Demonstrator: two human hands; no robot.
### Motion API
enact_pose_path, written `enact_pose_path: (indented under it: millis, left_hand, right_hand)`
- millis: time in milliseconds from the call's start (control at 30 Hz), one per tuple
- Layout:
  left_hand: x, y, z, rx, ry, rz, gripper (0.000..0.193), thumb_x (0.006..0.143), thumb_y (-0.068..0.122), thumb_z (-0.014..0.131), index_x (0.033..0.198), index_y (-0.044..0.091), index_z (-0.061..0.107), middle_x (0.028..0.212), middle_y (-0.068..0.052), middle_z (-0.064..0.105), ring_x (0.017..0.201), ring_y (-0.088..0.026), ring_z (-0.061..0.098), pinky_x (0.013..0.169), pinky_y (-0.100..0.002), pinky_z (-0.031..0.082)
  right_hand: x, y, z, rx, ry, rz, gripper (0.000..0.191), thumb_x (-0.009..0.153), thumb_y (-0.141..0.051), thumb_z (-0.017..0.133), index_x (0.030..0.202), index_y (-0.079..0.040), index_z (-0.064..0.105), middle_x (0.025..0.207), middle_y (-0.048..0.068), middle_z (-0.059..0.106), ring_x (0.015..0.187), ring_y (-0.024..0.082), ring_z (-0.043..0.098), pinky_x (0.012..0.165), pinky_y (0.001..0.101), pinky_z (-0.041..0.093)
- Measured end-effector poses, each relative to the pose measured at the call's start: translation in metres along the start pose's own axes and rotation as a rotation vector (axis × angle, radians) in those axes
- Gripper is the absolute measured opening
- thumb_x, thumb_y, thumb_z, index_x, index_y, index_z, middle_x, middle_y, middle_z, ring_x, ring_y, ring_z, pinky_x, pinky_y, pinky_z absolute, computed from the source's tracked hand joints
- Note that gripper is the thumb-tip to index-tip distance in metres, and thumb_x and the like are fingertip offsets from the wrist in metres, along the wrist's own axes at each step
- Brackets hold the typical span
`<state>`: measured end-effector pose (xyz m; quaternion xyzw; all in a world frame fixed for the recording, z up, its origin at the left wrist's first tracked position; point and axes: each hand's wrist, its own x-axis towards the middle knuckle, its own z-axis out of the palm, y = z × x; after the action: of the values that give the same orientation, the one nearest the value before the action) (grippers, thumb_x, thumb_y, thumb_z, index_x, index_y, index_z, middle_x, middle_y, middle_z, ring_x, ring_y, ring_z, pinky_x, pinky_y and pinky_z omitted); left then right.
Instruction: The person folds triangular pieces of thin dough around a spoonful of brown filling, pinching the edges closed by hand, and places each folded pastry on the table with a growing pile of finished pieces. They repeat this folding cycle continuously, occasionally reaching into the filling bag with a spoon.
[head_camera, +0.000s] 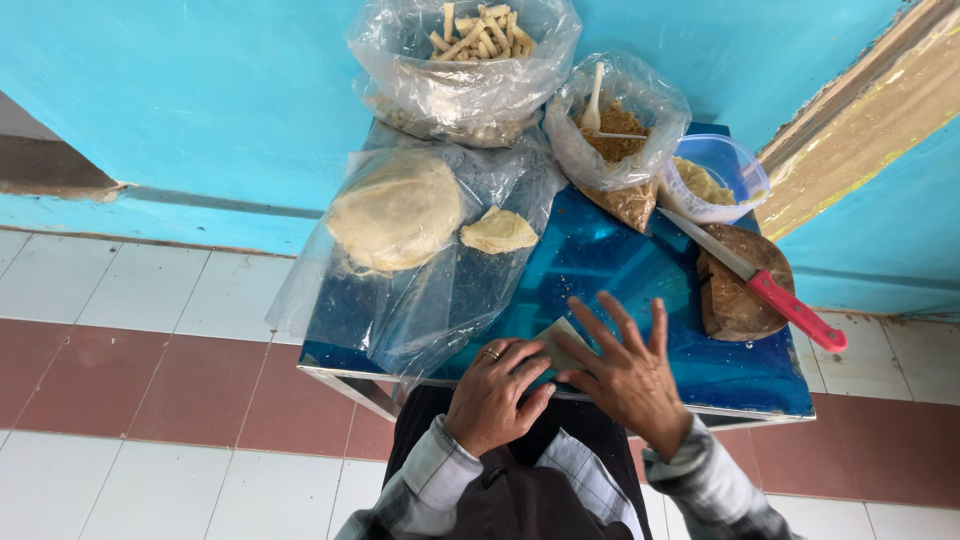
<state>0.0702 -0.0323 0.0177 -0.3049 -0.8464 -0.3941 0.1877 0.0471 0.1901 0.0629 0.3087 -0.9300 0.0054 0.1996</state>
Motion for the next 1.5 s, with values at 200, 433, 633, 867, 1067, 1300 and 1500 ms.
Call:
enact_pose_path:
  millis: [200, 433, 633, 867, 1067, 1300, 1500]
  left_hand:
    - [0.000, 0.000, 0.001, -0.010, -0.015, -0.011, 0.031, 0.092, 0.025, 0.072, 0.113, 0.003, 0.071, 0.126, -0.012, 0.066, 0.118, -0.032, 0.061, 0.102, -0.046, 0.048]
    - [-0.002, 0.001, 0.001, -0.024, -0.006, -0.010, 0.030, 0.094, 0.026, 0.071, 0.114, 0.004, 0.071, 0.127, -0.012, 0.066, 0.118, -0.031, 0.061, 0.103, -0.046, 0.048]
    - [-0.001, 0.004, 0.001, -0.021, 0.021, 0.001, 0.028, 0.092, 0.023, 0.070, 0.113, 0.004, 0.071, 0.128, -0.011, 0.067, 0.118, -0.030, 0.062, 0.103, -0.045, 0.049]
    - [0.002, 0.006, 0.000, -0.028, 0.007, -0.021, 0.027, 0.091, 0.023, 0.071, 0.111, 0.004, 0.072, 0.124, -0.011, 0.067, 0.115, -0.031, 0.062, 0.101, -0.045, 0.049]
    - [0.000, 0.012, -0.005, -0.038, 0.008, -0.022, 0.027, 0.092, 0.022, 0.070, 0.111, 0.004, 0.071, 0.126, -0.011, 0.067, 0.116, -0.031, 0.062, 0.101, -0.044, 0.049]
    - [-0.009, 0.021, -0.011, -0.113, 0.011, -0.048, 0.028, 0.090, 0.019, 0.073, 0.112, 0.003, 0.070, 0.127, -0.013, 0.067, 0.118, -0.033, 0.062, 0.100, -0.046, 0.049]
    - [-0.017, 0.026, -0.010, -0.119, 0.021, -0.043, 0.030, 0.088, 0.017, 0.075, 0.114, 0.003, 0.069, 0.128, -0.013, 0.067, 0.119, -0.033, 0.062, 0.101, -0.046, 0.050]
  right_hand:
    - [0.004, 0.011, 0.000, 0.047, 0.062, 0.041, 0.053, 0.089, -0.057, 0.064, 0.133, -0.028, 0.069, 0.156, 0.007, 0.045, 0.144, 0.033, 0.038, 0.119, 0.0712, 0.012]
    - [-0.003, 0.011, 0.001, -0.024, 0.012, 0.074, 0.053, 0.086, -0.063, 0.059, 0.127, -0.030, 0.068, 0.155, 0.008, 0.045, 0.145, 0.034, 0.037, 0.119, 0.0713, 0.009]
    - [-0.024, -0.009, 0.005, 0.120, -0.001, 0.073, 0.059, 0.088, -0.066, 0.054, 0.129, -0.026, 0.071, 0.159, 0.008, 0.041, 0.148, 0.035, 0.032, 0.118, 0.0707, 0.005]
    - [-0.030, 0.011, -0.003, 0.524, 0.040, 0.290, 0.033, 0.098, -0.044, 0.056, 0.089, -0.023, 0.080, 0.159, 0.010, 0.047, 0.151, 0.037, 0.030, 0.120, 0.0672, 0.002]
    - [0.015, 0.014, 0.022, -0.134, 0.064, 0.283, 0.023, 0.099, -0.028, 0.064, 0.084, -0.014, 0.073, 0.147, 0.008, 0.059, 0.143, 0.031, 0.047, 0.123, 0.0660, 0.008]
    - [0.124, 0.156, 0.011, -0.037, 0.261, 0.275, 0.018, 0.105, -0.027, 0.071, 0.117, -0.015, 0.077, 0.122, 0.001, 0.072, 0.113, 0.026, 0.059, 0.107, 0.0484, 0.039]
    - [0.209, 0.205, 0.068, -0.467, -0.349, 0.391, 0.036, 0.089, -0.049, 0.068, 0.085, -0.016, 0.082, 0.096, 0.005, 0.074, 0.106, 0.026, 0.059, 0.091, 0.0460, 0.034]
